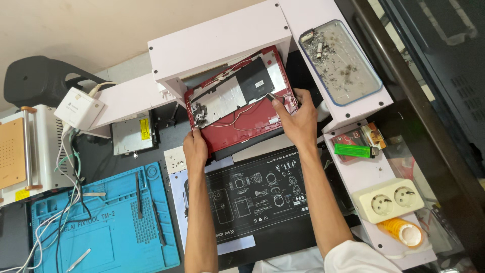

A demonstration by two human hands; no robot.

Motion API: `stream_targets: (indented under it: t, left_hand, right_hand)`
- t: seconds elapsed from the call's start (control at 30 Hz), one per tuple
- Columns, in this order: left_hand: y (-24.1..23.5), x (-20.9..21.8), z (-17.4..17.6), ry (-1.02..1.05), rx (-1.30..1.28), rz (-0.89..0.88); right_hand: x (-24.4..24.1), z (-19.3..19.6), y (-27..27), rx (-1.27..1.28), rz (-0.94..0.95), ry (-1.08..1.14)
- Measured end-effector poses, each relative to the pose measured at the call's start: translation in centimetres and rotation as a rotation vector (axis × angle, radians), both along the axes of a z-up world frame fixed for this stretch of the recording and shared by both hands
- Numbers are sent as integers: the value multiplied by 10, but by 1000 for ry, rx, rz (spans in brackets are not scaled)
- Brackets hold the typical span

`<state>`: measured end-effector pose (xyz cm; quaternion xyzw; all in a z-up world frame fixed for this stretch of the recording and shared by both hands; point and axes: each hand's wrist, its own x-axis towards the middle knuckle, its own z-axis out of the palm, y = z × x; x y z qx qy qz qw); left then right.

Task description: The person disassembles a red laptop, removing the back cover and a motherboard. They then handle the laptop's screen assembly, detaching a ribbon cable and peeling back a white protective film from the screen's surface.

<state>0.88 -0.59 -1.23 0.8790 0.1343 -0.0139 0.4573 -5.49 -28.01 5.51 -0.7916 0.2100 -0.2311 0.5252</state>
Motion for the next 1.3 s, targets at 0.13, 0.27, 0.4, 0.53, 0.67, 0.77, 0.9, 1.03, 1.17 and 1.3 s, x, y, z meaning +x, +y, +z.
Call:
stream_targets:
  t: [0.13, 0.27, 0.4, 0.53, 0.67, 0.77, 0.9, 1.03, 1.17, 1.3]
  left_hand:
    - [2, 2, -5, -58, 56, -17]
    - [2, 3, -5, 34, 23, -17]
    - [3, 5, -4, -16, 22, -31]
    - [2, 13, -7, -21, -24, -24]
    - [1, 24, -6, 25, 27, -13]
    - [-1, 30, -3, 56, 31, -10]
    - [-2, 32, -3, 48, 23, -3]
    - [0, 34, -4, -42, 72, -41]
    - [2, 33, -4, -36, 119, -39]
    - [3, 31, -3, -39, 132, -37]
  right_hand:
    - [3, -2, 0, 40, 6, -17]
    - [1, 1, 0, 36, 5, -17]
    - [3, 7, 1, 63, 15, -17]
    - [9, 10, 1, 27, 17, -45]
    - [20, 9, 1, 34, 25, -24]
    - [29, 5, -2, 33, 36, -49]
    - [33, -5, -7, 54, 40, -7]
    - [34, -16, -7, 46, 48, -13]
    - [32, -24, -9, 50, 53, 33]
    - [29, -29, -10, 89, 67, 74]
